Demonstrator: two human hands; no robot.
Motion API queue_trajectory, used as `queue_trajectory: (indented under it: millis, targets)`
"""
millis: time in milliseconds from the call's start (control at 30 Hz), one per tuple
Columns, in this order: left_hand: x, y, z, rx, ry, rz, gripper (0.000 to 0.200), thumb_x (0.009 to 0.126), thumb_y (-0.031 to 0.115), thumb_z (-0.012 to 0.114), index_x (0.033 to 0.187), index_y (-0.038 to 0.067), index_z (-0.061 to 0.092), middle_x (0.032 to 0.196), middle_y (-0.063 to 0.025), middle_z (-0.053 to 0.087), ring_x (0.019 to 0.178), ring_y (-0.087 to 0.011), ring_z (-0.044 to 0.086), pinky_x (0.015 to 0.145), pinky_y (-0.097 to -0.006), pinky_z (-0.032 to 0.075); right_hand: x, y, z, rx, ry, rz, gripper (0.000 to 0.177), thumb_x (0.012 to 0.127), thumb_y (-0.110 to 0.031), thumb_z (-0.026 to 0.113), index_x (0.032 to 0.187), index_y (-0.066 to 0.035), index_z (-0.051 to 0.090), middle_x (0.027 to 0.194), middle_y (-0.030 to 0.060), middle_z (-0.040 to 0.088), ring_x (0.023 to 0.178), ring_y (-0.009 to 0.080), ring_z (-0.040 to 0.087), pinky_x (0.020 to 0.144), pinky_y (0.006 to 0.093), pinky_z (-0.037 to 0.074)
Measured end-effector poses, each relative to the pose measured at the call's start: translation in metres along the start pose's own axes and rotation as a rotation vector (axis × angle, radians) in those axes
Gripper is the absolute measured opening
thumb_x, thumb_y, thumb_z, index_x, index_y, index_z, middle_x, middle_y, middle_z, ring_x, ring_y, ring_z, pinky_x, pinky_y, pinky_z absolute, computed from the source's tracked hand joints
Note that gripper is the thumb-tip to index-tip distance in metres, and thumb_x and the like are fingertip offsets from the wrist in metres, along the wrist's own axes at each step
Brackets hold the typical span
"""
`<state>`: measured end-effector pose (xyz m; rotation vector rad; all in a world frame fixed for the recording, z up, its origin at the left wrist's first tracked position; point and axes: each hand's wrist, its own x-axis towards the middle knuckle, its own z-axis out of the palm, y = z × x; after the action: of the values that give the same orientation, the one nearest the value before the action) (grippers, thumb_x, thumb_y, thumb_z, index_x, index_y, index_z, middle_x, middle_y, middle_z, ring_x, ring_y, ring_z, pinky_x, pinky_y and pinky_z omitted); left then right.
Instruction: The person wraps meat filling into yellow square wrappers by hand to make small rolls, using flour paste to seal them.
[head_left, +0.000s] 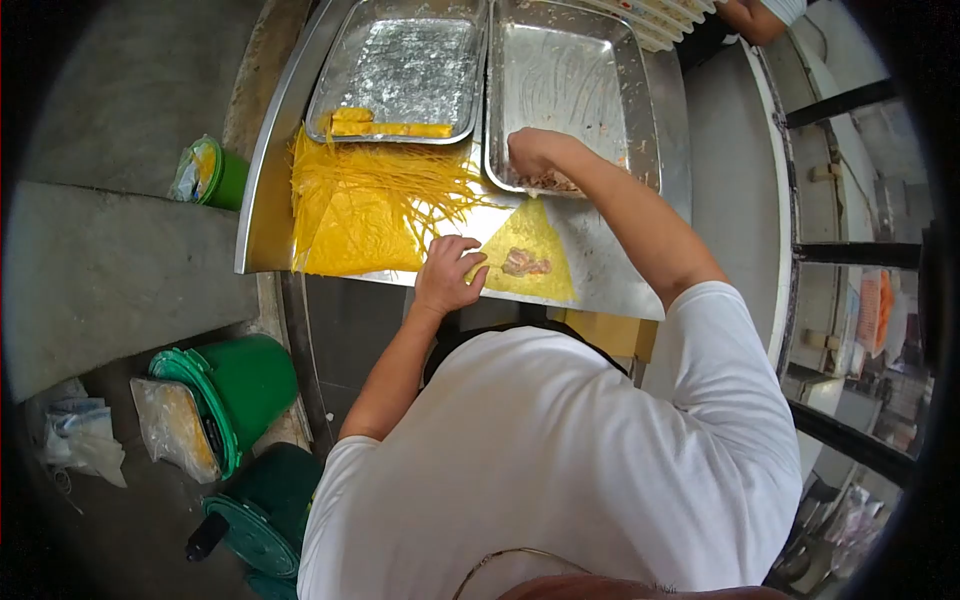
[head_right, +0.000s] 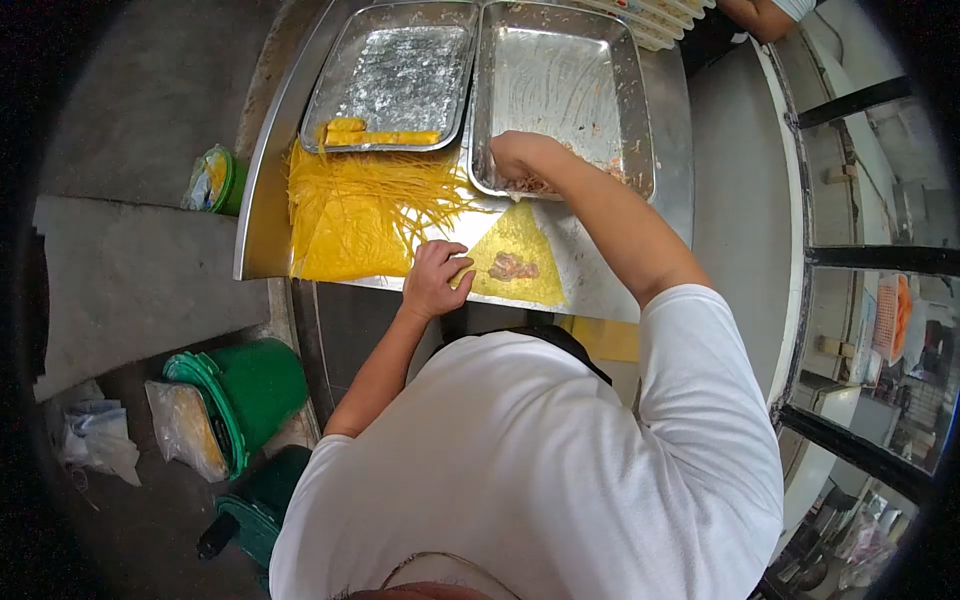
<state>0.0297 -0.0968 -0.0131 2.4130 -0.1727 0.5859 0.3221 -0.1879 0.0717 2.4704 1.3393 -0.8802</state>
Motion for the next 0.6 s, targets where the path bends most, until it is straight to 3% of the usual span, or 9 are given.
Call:
queue_trajectory:
  millis: [333, 400, 533, 600]
  targets:
    - [0.002, 0.001, -0.001, 0.002, -0.015, 0.002, 0.018, 0.076, 0.014, 0.079, 0.092, 0.012, 0.072, 0.11, -0.0054, 0.068, 0.105, -0.0294, 0.062, 0.096, -0.0445, 0.047, -0.029, 0.011, 0.0, -0.01, -0.122, -0.063, 0.026, 0.08, -0.013, 0.072, 0.1, 0.003, 0.078, 0.095, 0.0245, 0.076, 0.084, 0.0329, 0.075, 0.07, 0.0458, 0.058]
    - [0.001, 0.0, -0.001, -0.002, -0.009, 0.008, 0.019, 0.076, 0.014, 0.08, 0.093, 0.012, 0.072, 0.11, -0.0055, 0.068, 0.105, -0.0295, 0.062, 0.096, -0.0444, 0.047, -0.04, 0.019, -0.003, 0.247, -0.122, -0.071, 0.023, 0.079, -0.014, 0.073, 0.094, 0.003, 0.078, 0.085, 0.0199, 0.076, 0.073, 0.0297, 0.072, 0.064, 0.0439, 0.056]
    - [0.0, -0.001, 0.001, 0.006, -0.009, 0.006, 0.019, 0.076, 0.014, 0.079, 0.093, 0.012, 0.072, 0.111, -0.0057, 0.068, 0.106, -0.0297, 0.062, 0.097, -0.0444, 0.047, -0.041, 0.023, 0.01, 0.457, -0.103, -0.046, 0.018, 0.08, -0.013, 0.072, 0.088, 0.002, 0.078, 0.073, 0.0143, 0.073, 0.059, 0.026, 0.064, 0.057, 0.0408, 0.052]
    - [0.0, -0.001, 0.001, -0.002, -0.007, 0.009, 0.018, 0.076, 0.014, 0.079, 0.092, 0.012, 0.072, 0.111, -0.0058, 0.068, 0.106, -0.0297, 0.062, 0.098, -0.0445, 0.047, -0.047, 0.021, 0.017, 0.462, 0.124, -0.163, 0.013, 0.082, -0.011, 0.07, 0.083, 0.0, 0.078, 0.067, 0.0099, 0.069, 0.055, 0.0201, 0.058, 0.053, 0.0363, 0.048]
